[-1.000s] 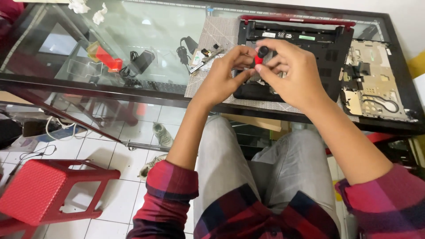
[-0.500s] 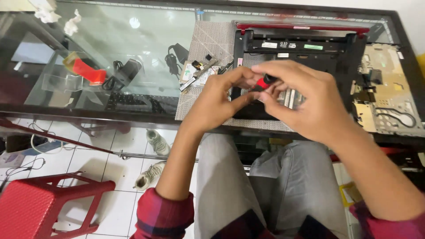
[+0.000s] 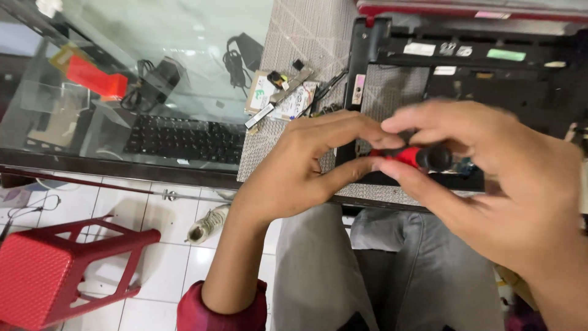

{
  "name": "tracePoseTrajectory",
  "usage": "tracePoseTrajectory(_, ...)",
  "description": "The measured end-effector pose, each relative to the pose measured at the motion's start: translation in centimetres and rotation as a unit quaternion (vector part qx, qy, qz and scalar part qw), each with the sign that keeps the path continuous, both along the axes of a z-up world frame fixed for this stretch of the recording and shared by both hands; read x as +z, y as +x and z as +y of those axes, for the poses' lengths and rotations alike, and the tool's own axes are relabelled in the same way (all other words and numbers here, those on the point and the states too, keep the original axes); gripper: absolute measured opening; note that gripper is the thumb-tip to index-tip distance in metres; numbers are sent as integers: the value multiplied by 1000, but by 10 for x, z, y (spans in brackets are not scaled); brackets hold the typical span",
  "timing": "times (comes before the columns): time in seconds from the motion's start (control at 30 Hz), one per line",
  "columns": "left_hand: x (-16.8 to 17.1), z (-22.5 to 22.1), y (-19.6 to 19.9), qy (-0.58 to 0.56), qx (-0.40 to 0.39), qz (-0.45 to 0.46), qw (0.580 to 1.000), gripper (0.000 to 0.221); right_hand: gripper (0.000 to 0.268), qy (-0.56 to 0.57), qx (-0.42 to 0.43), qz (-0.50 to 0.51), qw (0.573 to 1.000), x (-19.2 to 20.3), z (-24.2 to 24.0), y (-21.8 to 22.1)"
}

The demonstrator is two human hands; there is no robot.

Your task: Using a screwdriver to remove internal screws and prying open the chassis of a laptop for repair.

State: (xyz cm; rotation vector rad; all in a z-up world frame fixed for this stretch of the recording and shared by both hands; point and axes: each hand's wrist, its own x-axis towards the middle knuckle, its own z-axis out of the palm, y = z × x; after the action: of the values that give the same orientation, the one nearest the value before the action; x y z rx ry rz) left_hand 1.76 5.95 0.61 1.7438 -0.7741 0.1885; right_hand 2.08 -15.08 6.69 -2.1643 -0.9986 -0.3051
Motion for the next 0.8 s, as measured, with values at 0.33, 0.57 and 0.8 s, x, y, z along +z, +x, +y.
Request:
tracePoseTrajectory(0.33, -19, 0, 2, -45, 8, -18, 999, 23, 39, -62, -36, 51, 996, -38, -28, 7)
tracePoseTrajectory(0.57, -18, -2, 3, -15, 1, -63, 998, 14, 45, -8, -81, 74, 994, -40, -12, -8)
tracePoseTrajectory(0.8, -14, -6, 0, -15, -10, -48, 999, 20, 21, -55, -63, 29, 996, -23, -4, -7)
